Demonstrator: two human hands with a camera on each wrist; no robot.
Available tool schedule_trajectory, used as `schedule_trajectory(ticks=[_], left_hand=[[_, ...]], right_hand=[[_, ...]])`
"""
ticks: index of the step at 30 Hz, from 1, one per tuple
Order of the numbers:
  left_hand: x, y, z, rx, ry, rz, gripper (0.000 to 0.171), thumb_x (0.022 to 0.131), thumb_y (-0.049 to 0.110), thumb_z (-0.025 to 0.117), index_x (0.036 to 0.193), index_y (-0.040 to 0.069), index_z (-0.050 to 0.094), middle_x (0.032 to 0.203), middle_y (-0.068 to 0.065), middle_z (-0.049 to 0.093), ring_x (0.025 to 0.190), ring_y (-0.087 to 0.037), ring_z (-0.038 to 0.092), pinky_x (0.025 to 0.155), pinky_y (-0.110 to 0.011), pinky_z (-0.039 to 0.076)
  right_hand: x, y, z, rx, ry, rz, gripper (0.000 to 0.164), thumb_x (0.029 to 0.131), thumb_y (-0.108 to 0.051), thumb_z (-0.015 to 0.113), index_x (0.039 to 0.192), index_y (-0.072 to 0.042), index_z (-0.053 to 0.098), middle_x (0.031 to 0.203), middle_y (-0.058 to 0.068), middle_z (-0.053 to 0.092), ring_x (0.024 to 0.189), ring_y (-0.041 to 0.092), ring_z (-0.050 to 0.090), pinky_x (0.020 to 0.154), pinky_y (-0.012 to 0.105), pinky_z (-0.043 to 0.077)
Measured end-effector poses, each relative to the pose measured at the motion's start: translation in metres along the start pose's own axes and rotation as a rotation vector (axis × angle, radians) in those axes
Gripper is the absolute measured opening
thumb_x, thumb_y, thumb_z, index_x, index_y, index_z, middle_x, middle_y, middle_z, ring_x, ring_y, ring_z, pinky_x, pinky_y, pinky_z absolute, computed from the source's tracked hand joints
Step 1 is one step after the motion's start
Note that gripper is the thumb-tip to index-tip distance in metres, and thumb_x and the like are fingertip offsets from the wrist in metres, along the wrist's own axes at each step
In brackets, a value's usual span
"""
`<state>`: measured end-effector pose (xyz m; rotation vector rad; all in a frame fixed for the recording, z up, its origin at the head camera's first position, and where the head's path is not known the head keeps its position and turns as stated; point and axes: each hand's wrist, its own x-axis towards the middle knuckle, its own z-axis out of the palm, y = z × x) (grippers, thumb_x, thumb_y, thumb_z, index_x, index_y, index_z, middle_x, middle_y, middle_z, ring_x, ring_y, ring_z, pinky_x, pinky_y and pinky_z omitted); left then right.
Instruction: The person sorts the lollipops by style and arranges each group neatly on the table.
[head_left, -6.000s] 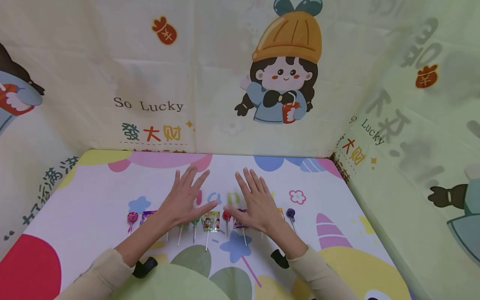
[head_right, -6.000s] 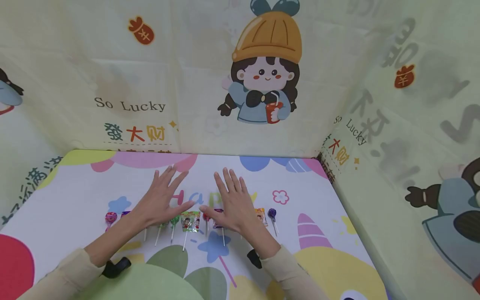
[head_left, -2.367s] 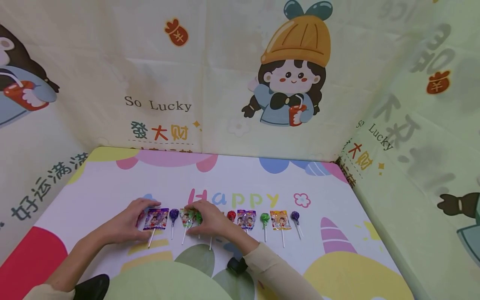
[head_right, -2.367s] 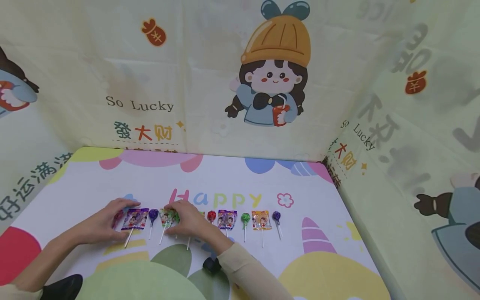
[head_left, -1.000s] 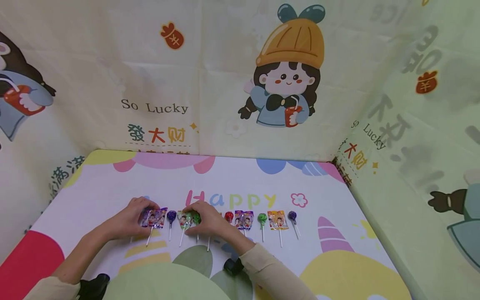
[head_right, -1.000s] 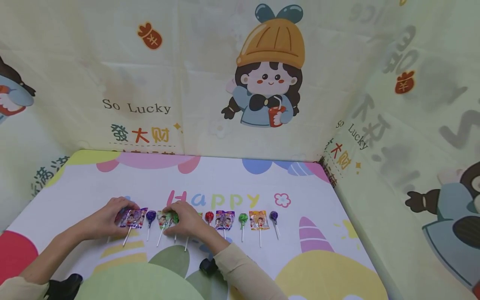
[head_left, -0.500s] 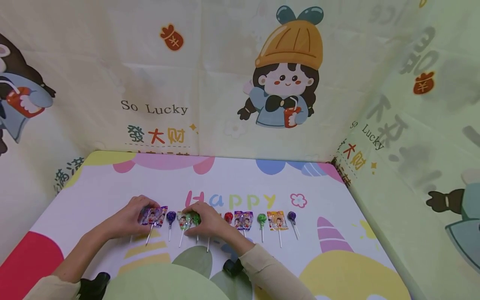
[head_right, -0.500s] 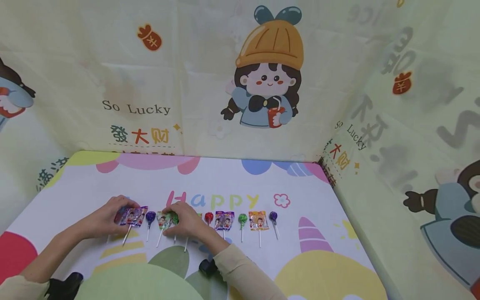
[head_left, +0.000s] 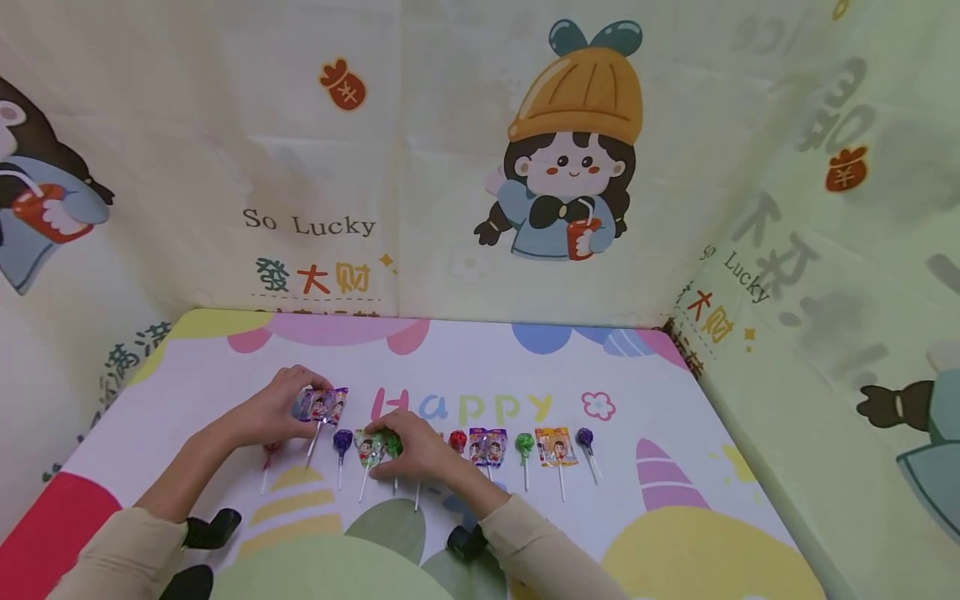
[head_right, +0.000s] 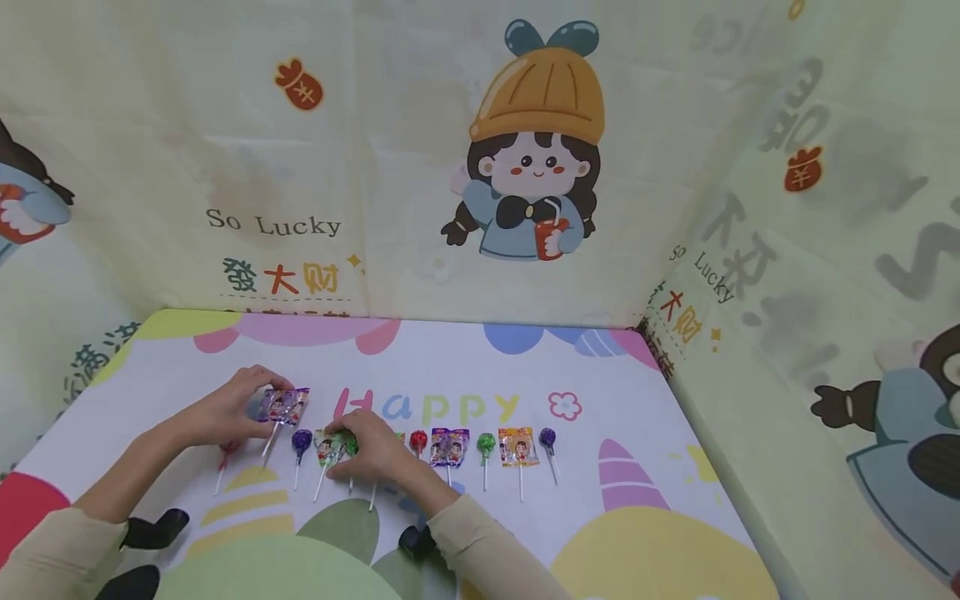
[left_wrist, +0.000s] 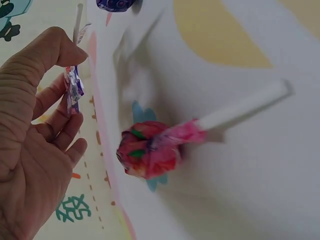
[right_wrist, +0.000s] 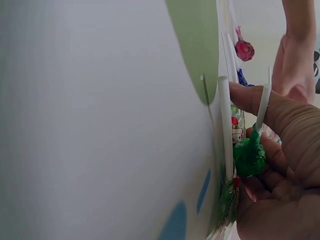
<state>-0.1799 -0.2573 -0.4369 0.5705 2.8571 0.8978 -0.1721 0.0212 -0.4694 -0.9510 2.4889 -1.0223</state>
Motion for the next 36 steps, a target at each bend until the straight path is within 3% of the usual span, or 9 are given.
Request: schedule_trajectory(ticks=[6,10,19,36], left_hand=[[0.030,0.000,-0.003,0.013,0.004,0.017,0.056,0.078,0.015,0.086,0.125,0.002,0.060,0.124,-0.018,0.057,0.118,-0.039,0.047,0.103,-0.063,0.044],[0.041,-0.001,-0.005,0.000,-0.002,0.008,0.056,0.080,0.014,0.086,0.128,0.000,0.060,0.127,-0.020,0.055,0.120,-0.039,0.046,0.104,-0.063,0.045],[0.056,-0.009,-0.009,-0.008,-0.009,-0.023,0.055,0.082,0.011,0.083,0.129,-0.004,0.058,0.132,-0.026,0.052,0.123,-0.043,0.044,0.107,-0.065,0.041],[0.075,-0.025,0.000,-0.018,-0.075,-0.039,0.057,0.084,0.012,0.083,0.132,-0.002,0.056,0.137,-0.027,0.052,0.129,-0.047,0.047,0.111,-0.065,0.036]], right_hand=[[0.002,0.000,0.000,-0.010,-0.006,0.014,0.053,0.084,-0.027,0.086,0.132,-0.020,0.065,0.131,-0.006,0.062,0.123,0.007,0.052,0.108,0.027,0.042],[0.001,-0.002,0.001,-0.018,0.001,0.019,0.053,0.084,-0.027,0.086,0.132,-0.020,0.065,0.131,-0.006,0.062,0.124,0.007,0.052,0.108,0.027,0.043],[0.002,-0.003,-0.002,-0.011,-0.003,0.049,0.054,0.084,-0.028,0.086,0.133,-0.021,0.064,0.134,-0.006,0.061,0.126,0.009,0.052,0.109,0.030,0.043],[0.000,-0.002,-0.001,-0.014,0.002,0.012,0.054,0.084,-0.025,0.086,0.133,-0.018,0.065,0.134,-0.003,0.062,0.127,0.010,0.053,0.110,0.028,0.042]])
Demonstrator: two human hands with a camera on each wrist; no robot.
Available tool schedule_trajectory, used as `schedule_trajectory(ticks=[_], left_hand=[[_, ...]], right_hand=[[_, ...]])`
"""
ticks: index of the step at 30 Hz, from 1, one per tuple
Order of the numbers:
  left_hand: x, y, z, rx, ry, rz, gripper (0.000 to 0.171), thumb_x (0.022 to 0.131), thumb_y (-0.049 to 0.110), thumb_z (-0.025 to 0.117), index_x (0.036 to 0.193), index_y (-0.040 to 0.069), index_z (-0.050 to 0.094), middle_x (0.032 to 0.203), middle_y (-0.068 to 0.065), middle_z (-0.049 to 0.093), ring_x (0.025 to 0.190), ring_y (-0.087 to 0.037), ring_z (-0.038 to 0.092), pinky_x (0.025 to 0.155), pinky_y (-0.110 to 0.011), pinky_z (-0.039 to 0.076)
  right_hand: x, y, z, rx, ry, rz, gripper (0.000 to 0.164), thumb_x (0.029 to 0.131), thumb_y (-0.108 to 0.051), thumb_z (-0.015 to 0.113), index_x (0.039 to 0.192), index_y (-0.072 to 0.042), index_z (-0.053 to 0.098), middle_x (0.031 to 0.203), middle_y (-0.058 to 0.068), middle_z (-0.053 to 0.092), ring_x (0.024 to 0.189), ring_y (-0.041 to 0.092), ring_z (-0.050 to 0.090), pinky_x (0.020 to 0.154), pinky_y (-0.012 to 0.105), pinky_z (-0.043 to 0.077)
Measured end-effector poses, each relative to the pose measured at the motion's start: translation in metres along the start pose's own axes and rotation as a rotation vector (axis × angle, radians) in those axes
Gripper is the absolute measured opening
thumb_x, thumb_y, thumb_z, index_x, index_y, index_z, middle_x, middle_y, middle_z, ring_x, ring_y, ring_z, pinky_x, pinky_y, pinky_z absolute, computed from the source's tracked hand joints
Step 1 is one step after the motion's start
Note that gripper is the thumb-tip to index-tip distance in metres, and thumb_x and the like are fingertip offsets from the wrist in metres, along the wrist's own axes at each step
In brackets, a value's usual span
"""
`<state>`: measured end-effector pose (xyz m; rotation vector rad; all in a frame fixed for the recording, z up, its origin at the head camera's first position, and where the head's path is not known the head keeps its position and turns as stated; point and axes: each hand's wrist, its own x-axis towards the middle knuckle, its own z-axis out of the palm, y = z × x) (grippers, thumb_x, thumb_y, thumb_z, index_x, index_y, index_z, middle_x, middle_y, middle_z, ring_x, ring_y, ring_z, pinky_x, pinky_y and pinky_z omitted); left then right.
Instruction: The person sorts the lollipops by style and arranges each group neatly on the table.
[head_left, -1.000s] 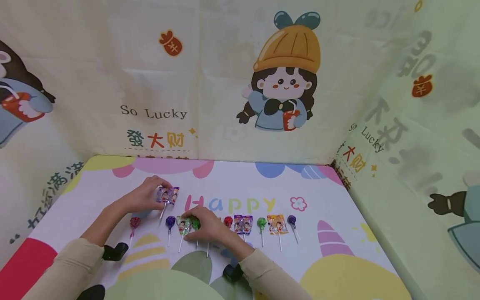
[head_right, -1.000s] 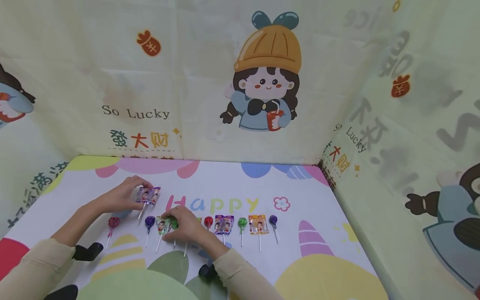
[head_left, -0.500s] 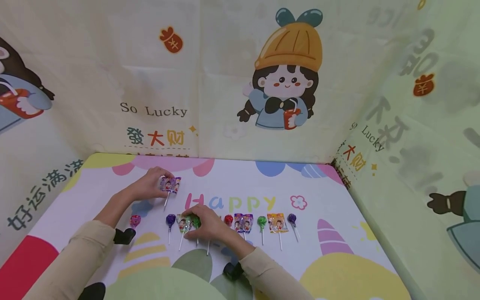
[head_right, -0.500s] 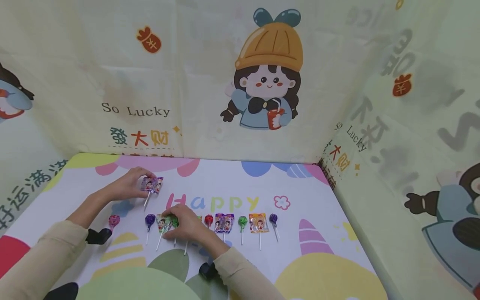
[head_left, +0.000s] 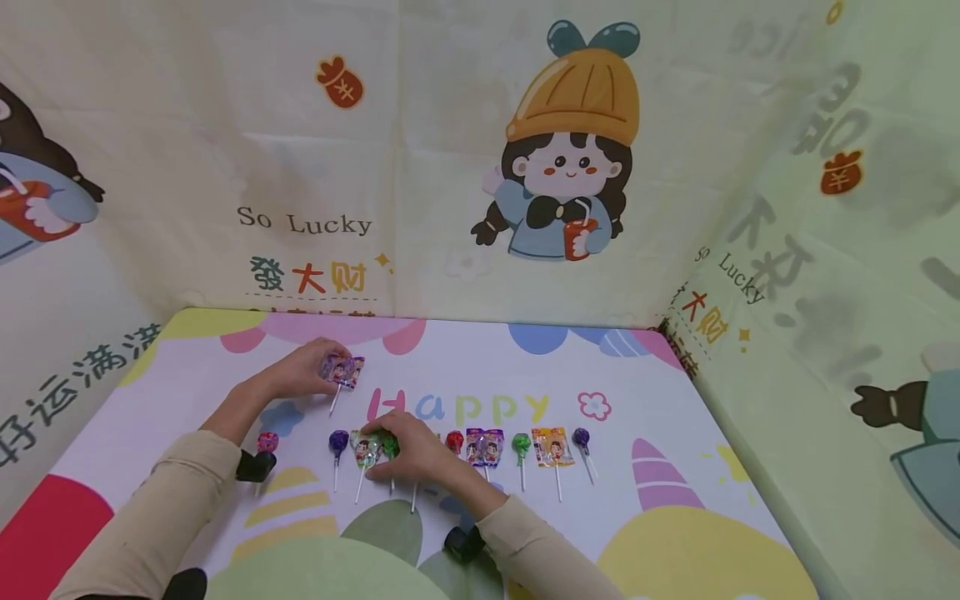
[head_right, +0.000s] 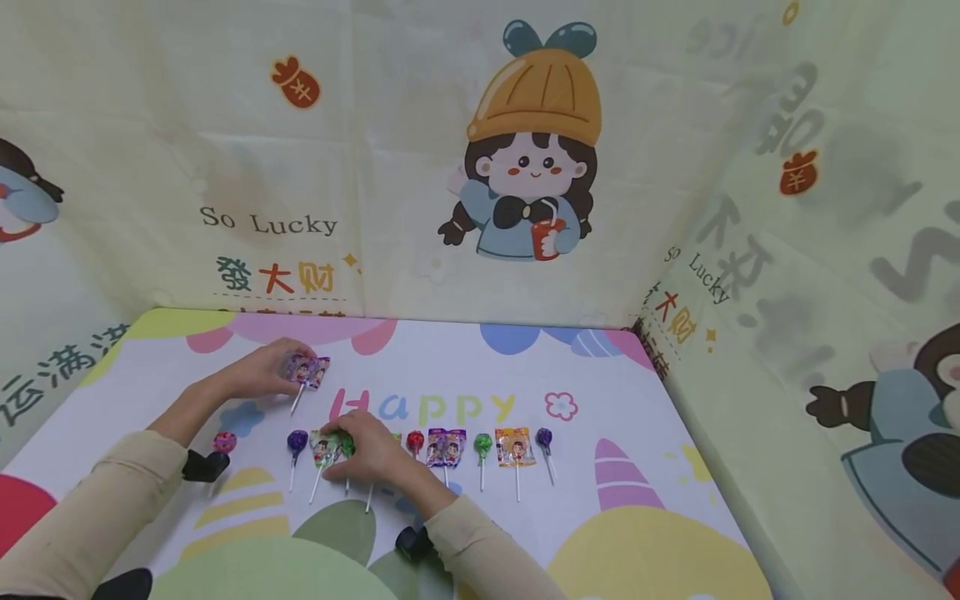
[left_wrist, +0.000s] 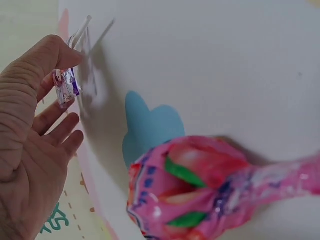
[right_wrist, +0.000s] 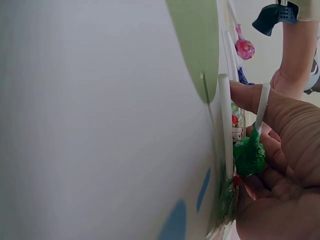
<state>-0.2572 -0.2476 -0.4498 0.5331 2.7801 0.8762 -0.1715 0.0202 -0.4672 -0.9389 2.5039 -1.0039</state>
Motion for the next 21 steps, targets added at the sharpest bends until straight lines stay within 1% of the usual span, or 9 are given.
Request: schedule_trajectory(ticks=[6,14,21], left_hand=[[0.0013,-0.0050,0.0018,-0.002,-0.010,0.009,0.057,0.084,0.012,0.082,0.132,-0.003,0.056,0.136,-0.027,0.055,0.130,-0.047,0.048,0.113,-0.064,0.035],[0.0003,-0.0053,0.0005,0.009,-0.002,-0.011,0.057,0.083,0.014,0.083,0.131,-0.002,0.057,0.136,-0.027,0.057,0.129,-0.046,0.050,0.112,-0.063,0.037],[-0.0010,-0.0092,0.0025,0.012,0.014,-0.006,0.059,0.083,0.014,0.084,0.132,-0.004,0.057,0.136,-0.027,0.057,0.130,-0.046,0.050,0.112,-0.062,0.037]], right_hand=[[0.0008,0.0001,0.0005,-0.001,-0.004,0.005,0.053,0.084,-0.026,0.086,0.132,-0.019,0.065,0.133,-0.005,0.062,0.125,0.008,0.052,0.109,0.027,0.042],[-0.0002,-0.0008,-0.0011,0.000,-0.002,0.006,0.053,0.085,-0.026,0.085,0.133,-0.019,0.065,0.134,-0.005,0.061,0.126,0.009,0.052,0.109,0.028,0.042],[-0.0002,-0.0003,-0.0005,0.008,-0.007,0.019,0.053,0.084,-0.027,0.085,0.133,-0.020,0.065,0.134,-0.006,0.061,0.126,0.008,0.052,0.110,0.029,0.042]])
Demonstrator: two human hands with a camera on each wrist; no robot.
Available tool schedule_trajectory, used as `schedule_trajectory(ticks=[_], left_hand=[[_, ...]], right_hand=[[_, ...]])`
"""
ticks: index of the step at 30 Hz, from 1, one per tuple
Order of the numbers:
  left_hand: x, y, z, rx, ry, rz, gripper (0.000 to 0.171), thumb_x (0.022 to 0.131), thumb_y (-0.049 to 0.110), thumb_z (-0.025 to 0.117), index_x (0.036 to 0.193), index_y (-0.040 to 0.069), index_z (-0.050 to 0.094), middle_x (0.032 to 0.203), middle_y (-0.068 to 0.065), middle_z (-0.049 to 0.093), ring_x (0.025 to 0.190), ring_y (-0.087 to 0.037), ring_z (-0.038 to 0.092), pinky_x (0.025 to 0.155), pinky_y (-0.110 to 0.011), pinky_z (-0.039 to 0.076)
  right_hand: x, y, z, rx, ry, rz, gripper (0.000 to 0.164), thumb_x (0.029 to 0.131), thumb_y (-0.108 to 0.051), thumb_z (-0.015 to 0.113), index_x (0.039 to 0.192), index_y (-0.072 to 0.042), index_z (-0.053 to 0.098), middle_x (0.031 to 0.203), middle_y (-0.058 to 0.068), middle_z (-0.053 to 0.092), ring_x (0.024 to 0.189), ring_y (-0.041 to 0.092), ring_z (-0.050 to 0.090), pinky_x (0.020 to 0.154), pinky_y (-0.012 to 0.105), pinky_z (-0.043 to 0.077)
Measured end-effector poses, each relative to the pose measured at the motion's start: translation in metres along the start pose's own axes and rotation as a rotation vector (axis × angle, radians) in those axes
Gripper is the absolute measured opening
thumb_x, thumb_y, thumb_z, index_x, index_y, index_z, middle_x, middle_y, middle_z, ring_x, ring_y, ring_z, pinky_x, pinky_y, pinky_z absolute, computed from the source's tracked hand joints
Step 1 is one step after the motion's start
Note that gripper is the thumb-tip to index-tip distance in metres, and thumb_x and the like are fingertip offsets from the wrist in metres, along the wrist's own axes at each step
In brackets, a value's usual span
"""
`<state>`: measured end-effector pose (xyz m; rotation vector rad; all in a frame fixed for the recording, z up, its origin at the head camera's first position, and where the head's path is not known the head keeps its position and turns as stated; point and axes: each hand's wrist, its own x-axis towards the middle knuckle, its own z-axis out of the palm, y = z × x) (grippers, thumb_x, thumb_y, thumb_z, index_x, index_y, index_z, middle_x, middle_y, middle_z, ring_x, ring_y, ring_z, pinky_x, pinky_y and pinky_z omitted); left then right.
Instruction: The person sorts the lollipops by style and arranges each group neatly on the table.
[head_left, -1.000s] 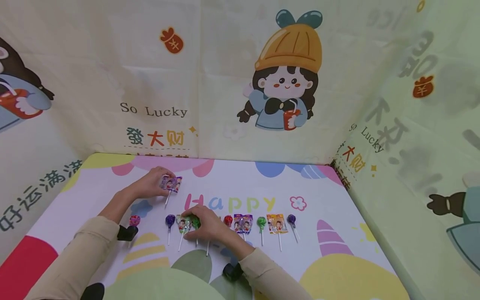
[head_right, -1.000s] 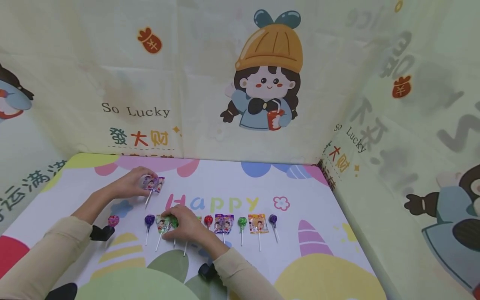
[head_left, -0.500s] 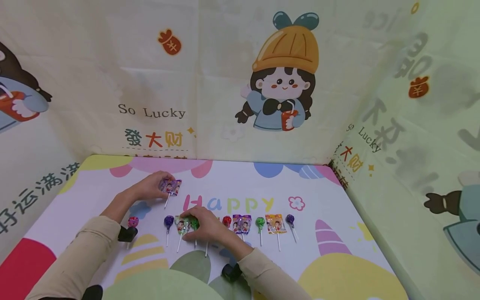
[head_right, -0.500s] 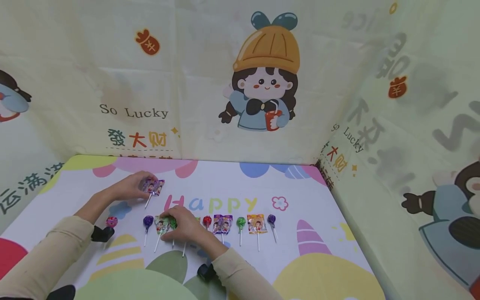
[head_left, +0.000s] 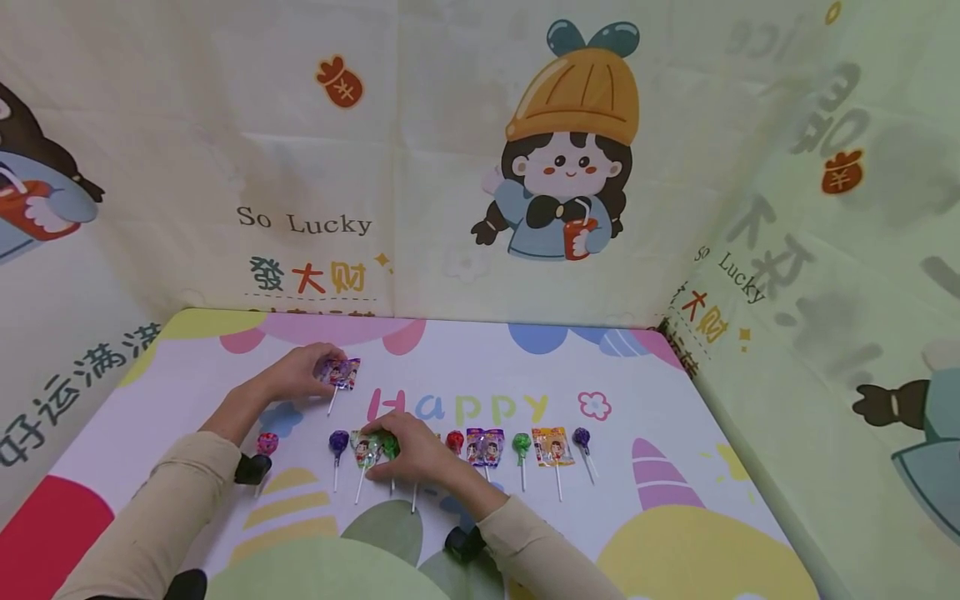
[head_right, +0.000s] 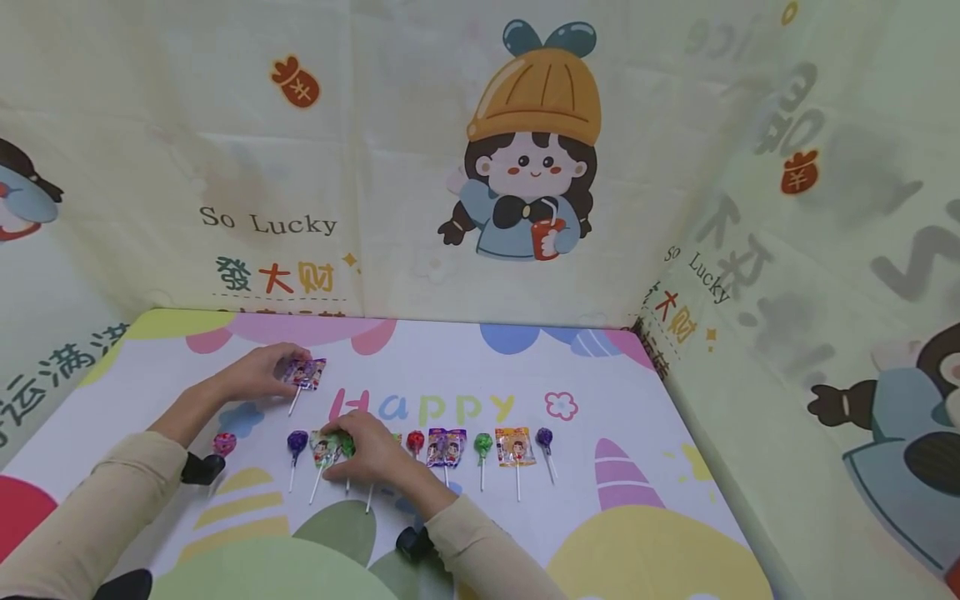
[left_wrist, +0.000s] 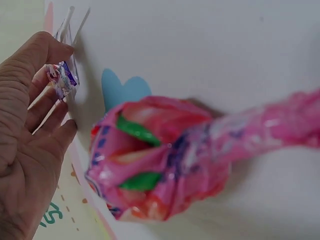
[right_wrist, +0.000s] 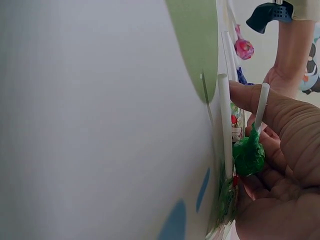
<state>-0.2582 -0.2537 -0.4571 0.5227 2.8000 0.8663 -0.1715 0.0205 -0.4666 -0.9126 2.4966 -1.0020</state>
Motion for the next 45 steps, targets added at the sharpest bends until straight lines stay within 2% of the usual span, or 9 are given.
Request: schedule_trajectory(ticks=[6,13,29,34,40,43,45], left_hand=[[-0.001,0.000,0.001,-0.003,0.014,0.007,0.056,0.083,0.012,0.083,0.131,-0.003,0.057,0.137,-0.028,0.057,0.130,-0.047,0.050,0.112,-0.062,0.037],[-0.002,0.001,0.002,-0.007,0.012,-0.015,0.058,0.083,0.015,0.083,0.133,-0.003,0.057,0.139,-0.028,0.055,0.131,-0.047,0.049,0.112,-0.062,0.037],[-0.002,0.002,-0.001,-0.010,0.006,-0.018,0.056,0.081,0.014,0.083,0.129,-0.003,0.058,0.136,-0.028,0.056,0.129,-0.048,0.049,0.111,-0.063,0.037],[-0.002,0.002,0.001,-0.022,0.001,-0.023,0.058,0.081,0.014,0.084,0.130,-0.003,0.058,0.135,-0.027,0.056,0.129,-0.047,0.049,0.112,-0.062,0.037],[-0.001,0.001,0.003,-0.014,-0.001,-0.042,0.059,0.082,0.016,0.085,0.132,-0.002,0.057,0.138,-0.027,0.055,0.130,-0.047,0.049,0.112,-0.062,0.037],[0.000,0.001,0.002,-0.008,-0.007,-0.050,0.062,0.082,0.018,0.085,0.133,-0.002,0.057,0.140,-0.028,0.053,0.131,-0.048,0.048,0.112,-0.063,0.036],[0.000,0.001,0.001,-0.008,-0.008,-0.063,0.063,0.082,0.018,0.085,0.134,-0.001,0.056,0.141,-0.028,0.053,0.132,-0.048,0.047,0.113,-0.063,0.036]], right_hand=[[0.000,0.000,0.000,-0.003,0.005,-0.003,0.054,0.083,-0.026,0.086,0.133,-0.020,0.065,0.134,-0.005,0.061,0.124,0.009,0.053,0.109,0.028,0.043],[-0.001,-0.002,-0.001,0.002,0.000,0.017,0.054,0.084,-0.027,0.086,0.133,-0.021,0.065,0.134,-0.005,0.061,0.125,0.009,0.053,0.109,0.030,0.043],[0.002,-0.005,-0.001,0.002,0.028,0.000,0.055,0.082,-0.023,0.087,0.132,-0.017,0.066,0.132,-0.004,0.063,0.124,0.009,0.055,0.110,0.027,0.042],[0.000,-0.006,-0.002,0.019,0.038,-0.012,0.055,0.081,-0.020,0.088,0.131,-0.015,0.066,0.130,-0.002,0.065,0.119,0.008,0.057,0.106,0.025,0.044],[0.004,-0.009,-0.010,-0.013,0.054,-0.042,0.055,0.083,-0.021,0.087,0.132,-0.014,0.065,0.128,-0.002,0.065,0.116,0.008,0.058,0.101,0.024,0.046],[0.006,-0.010,-0.015,-0.016,0.065,-0.026,0.055,0.082,-0.022,0.087,0.132,-0.015,0.065,0.128,-0.001,0.065,0.117,0.010,0.058,0.101,0.025,0.046],[0.009,-0.010,-0.020,-0.011,0.070,-0.014,0.055,0.082,-0.022,0.088,0.131,-0.015,0.065,0.128,-0.001,0.065,0.113,0.011,0.059,0.096,0.024,0.047]])
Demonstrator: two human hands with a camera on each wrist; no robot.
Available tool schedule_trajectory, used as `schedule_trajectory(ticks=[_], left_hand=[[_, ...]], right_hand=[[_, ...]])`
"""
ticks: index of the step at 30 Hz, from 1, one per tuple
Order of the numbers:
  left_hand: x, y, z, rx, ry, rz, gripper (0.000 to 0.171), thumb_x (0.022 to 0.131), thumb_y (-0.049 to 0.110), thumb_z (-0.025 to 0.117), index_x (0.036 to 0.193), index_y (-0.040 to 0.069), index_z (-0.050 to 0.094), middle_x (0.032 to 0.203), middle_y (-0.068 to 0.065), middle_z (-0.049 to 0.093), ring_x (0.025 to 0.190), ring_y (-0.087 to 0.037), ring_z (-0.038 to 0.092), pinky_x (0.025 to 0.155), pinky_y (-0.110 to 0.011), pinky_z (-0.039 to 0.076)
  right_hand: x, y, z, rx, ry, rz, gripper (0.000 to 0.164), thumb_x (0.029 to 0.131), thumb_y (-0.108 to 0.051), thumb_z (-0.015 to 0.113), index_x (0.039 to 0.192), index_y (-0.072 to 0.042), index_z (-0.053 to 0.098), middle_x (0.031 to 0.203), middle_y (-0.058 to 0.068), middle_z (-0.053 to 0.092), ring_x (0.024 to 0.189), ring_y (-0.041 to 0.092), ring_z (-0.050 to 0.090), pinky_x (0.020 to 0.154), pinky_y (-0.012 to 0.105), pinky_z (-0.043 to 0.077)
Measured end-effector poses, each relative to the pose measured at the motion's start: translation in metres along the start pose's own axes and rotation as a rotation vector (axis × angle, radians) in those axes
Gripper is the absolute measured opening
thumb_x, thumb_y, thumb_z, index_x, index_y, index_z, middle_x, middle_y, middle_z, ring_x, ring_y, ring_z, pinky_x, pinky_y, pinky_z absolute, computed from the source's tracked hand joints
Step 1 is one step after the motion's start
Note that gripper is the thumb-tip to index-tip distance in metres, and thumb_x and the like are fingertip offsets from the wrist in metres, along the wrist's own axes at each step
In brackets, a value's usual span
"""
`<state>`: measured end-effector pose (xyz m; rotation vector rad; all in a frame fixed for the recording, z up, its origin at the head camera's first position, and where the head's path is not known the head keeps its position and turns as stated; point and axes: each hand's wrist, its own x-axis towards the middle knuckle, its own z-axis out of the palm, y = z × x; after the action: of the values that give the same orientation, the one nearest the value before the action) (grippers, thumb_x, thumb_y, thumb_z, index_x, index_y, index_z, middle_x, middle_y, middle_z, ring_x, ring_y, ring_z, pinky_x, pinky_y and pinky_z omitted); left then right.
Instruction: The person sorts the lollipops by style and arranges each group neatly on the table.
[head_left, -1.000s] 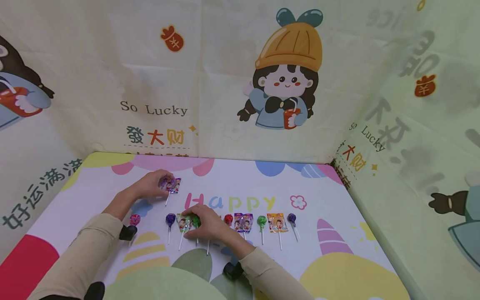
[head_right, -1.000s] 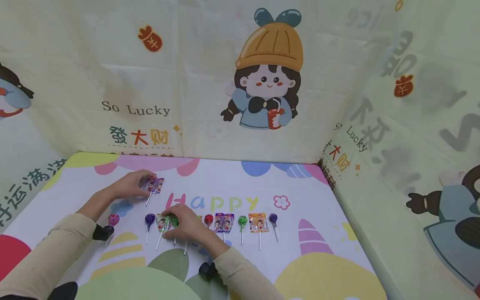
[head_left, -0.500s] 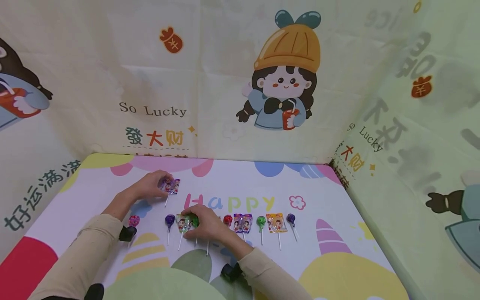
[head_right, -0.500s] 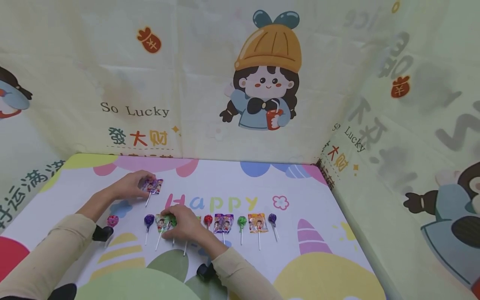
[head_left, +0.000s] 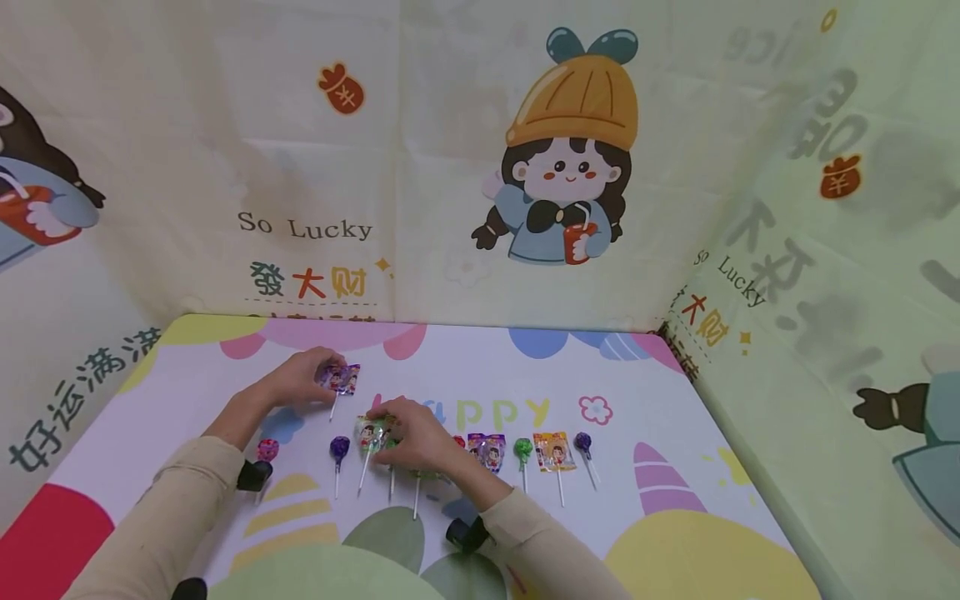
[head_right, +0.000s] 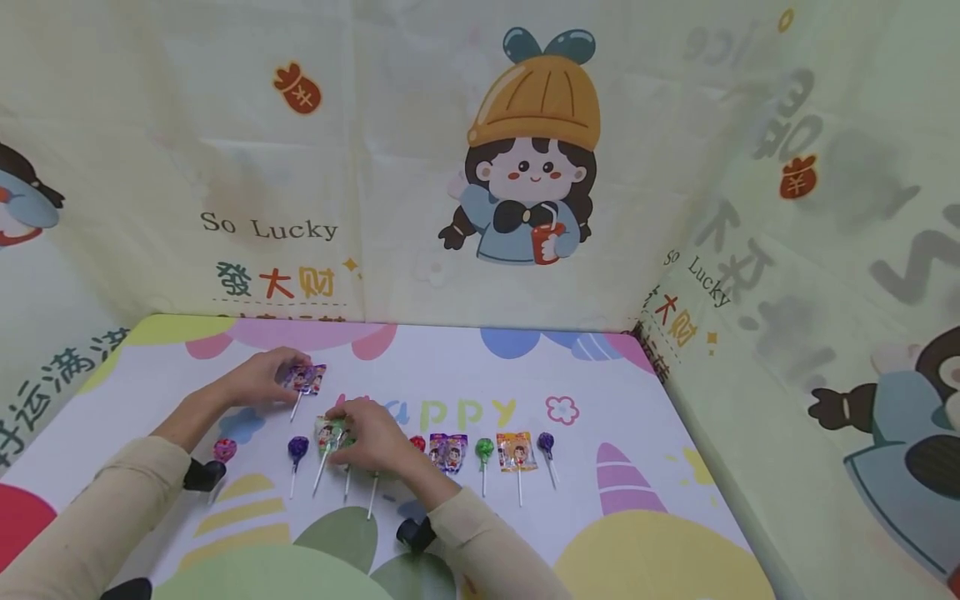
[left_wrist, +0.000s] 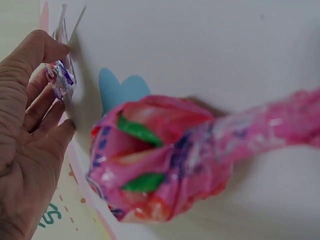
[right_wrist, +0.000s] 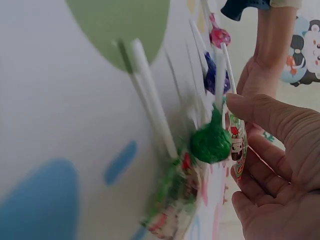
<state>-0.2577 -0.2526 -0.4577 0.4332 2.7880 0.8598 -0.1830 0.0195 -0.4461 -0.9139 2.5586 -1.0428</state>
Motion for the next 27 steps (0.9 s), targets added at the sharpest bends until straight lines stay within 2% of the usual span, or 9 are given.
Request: schedule_trajectory(ticks=[3,5,7,11,17,20,22,27], left_hand=[[-0.001,0.000,-0.002,0.010,0.000,0.001,0.064,0.082,0.018,0.085,0.135,-0.002,0.056,0.141,-0.028,0.053,0.132,-0.048,0.047,0.112,-0.063,0.036],[-0.001,0.001,-0.002,0.014,0.001,0.007,0.064,0.082,0.018,0.085,0.135,-0.002,0.056,0.140,-0.027,0.054,0.131,-0.047,0.048,0.112,-0.062,0.037],[0.000,0.002,-0.003,0.016,-0.001,0.021,0.064,0.082,0.019,0.084,0.135,-0.003,0.056,0.139,-0.028,0.054,0.130,-0.046,0.049,0.112,-0.063,0.037],[0.001,0.003,-0.003,0.003,-0.005,0.020,0.063,0.083,0.019,0.084,0.135,-0.002,0.056,0.139,-0.027,0.054,0.130,-0.046,0.049,0.113,-0.062,0.037],[-0.002,0.002,-0.002,-0.016,-0.012,0.012,0.063,0.084,0.019,0.084,0.136,-0.002,0.055,0.139,-0.027,0.052,0.130,-0.046,0.048,0.113,-0.063,0.036],[-0.003,0.001,-0.002,-0.019,-0.015,0.006,0.063,0.084,0.019,0.084,0.136,-0.002,0.055,0.139,-0.026,0.052,0.129,-0.046,0.048,0.113,-0.063,0.036],[-0.004,0.001,-0.002,-0.020,-0.013,0.006,0.062,0.084,0.018,0.084,0.136,-0.001,0.056,0.138,-0.025,0.052,0.129,-0.045,0.049,0.113,-0.062,0.036],[-0.004,0.001,-0.004,-0.025,-0.018,0.019,0.061,0.083,0.017,0.084,0.134,-0.002,0.056,0.136,-0.025,0.053,0.129,-0.045,0.049,0.113,-0.062,0.036]], right_hand=[[0.005,0.001,-0.005,0.007,0.007,0.008,0.055,0.082,-0.021,0.088,0.132,-0.015,0.065,0.127,-0.001,0.064,0.100,0.011,0.059,0.084,0.020,0.048],[0.010,0.002,-0.009,-0.007,0.014,0.002,0.056,0.082,-0.021,0.088,0.133,-0.015,0.065,0.127,-0.001,0.065,0.093,0.010,0.058,0.082,0.020,0.048],[0.014,0.002,-0.013,-0.017,0.022,0.000,0.056,0.082,-0.021,0.088,0.134,-0.015,0.065,0.129,-0.001,0.065,0.096,0.010,0.058,0.088,0.021,0.049],[0.021,0.002,-0.021,-0.016,0.033,-0.005,0.056,0.083,-0.021,0.086,0.135,-0.015,0.065,0.133,0.000,0.065,0.115,0.011,0.059,0.107,0.028,0.045],[0.032,0.005,-0.023,-0.003,0.037,-0.025,0.056,0.083,-0.020,0.087,0.134,-0.013,0.065,0.132,0.003,0.067,0.110,0.017,0.062,0.107,0.029,0.044],[0.039,0.008,-0.022,-0.010,0.028,-0.017,0.056,0.082,-0.022,0.088,0.133,-0.013,0.066,0.131,0.002,0.067,0.116,0.015,0.061,0.108,0.028,0.044],[0.043,0.008,-0.022,-0.011,0.027,0.000,0.057,0.081,-0.022,0.089,0.132,-0.014,0.066,0.131,0.001,0.068,0.123,0.013,0.058,0.109,0.028,0.044],[0.056,0.009,-0.023,-0.002,0.037,0.066,0.060,0.079,-0.022,0.090,0.133,-0.014,0.066,0.131,0.000,0.069,0.124,0.014,0.058,0.108,0.028,0.045]])
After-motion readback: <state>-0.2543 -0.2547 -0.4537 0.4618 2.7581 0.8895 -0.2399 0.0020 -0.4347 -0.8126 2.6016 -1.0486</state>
